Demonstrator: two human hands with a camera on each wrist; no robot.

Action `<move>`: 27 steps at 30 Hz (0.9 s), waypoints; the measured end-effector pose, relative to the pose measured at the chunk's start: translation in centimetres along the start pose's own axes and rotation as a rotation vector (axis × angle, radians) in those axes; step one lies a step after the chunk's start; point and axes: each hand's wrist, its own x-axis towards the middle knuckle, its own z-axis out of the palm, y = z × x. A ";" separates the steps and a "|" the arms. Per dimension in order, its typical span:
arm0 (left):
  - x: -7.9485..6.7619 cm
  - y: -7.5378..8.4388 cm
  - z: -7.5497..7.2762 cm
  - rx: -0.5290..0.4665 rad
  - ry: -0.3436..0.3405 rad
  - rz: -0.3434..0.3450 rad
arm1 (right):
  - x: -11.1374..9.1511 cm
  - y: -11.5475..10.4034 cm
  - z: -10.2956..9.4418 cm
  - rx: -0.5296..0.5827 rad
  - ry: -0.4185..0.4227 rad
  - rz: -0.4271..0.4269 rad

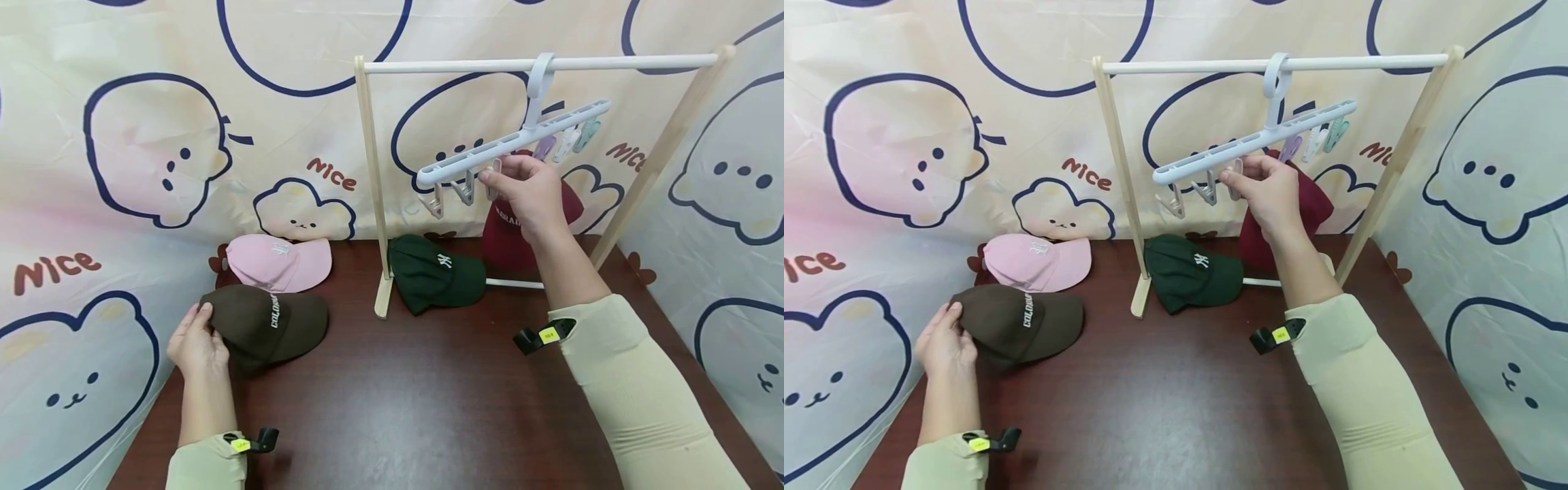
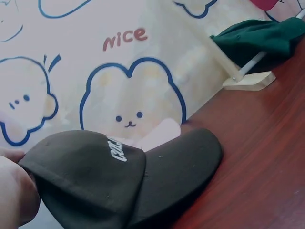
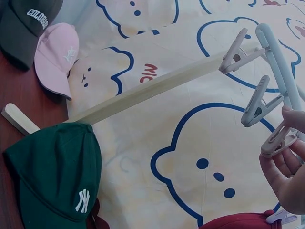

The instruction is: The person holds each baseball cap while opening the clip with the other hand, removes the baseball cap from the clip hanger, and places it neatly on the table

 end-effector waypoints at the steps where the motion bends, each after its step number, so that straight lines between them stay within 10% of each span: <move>1: 0.3 0.1 -0.1 -0.008 0.006 0.001 | 0.0 0.0 0.0 -0.001 0.002 0.002; 5: 1.2 0.4 -0.1 0.069 -0.010 0.007 | 0.0 0.0 -0.1 -0.023 0.010 0.002; 14: 1.0 0.9 -0.7 0.605 -0.018 0.122 | 0.1 0.3 -0.3 -0.051 0.016 0.003; 17: 0.2 0.7 -0.7 0.962 -0.058 0.373 | 0.1 0.5 -0.2 -0.037 0.012 -0.018; 21: -1.6 -0.2 0.2 1.274 -0.153 0.942 | 0.0 0.7 0.1 -0.007 0.002 -0.067; 24: -4.1 -1.3 2.3 1.197 -0.293 1.260 | -0.1 0.7 0.3 0.005 -0.001 -0.096; 27: -7.6 -2.8 5.7 1.046 -0.479 1.348 | -0.2 0.6 0.6 0.004 0.005 -0.103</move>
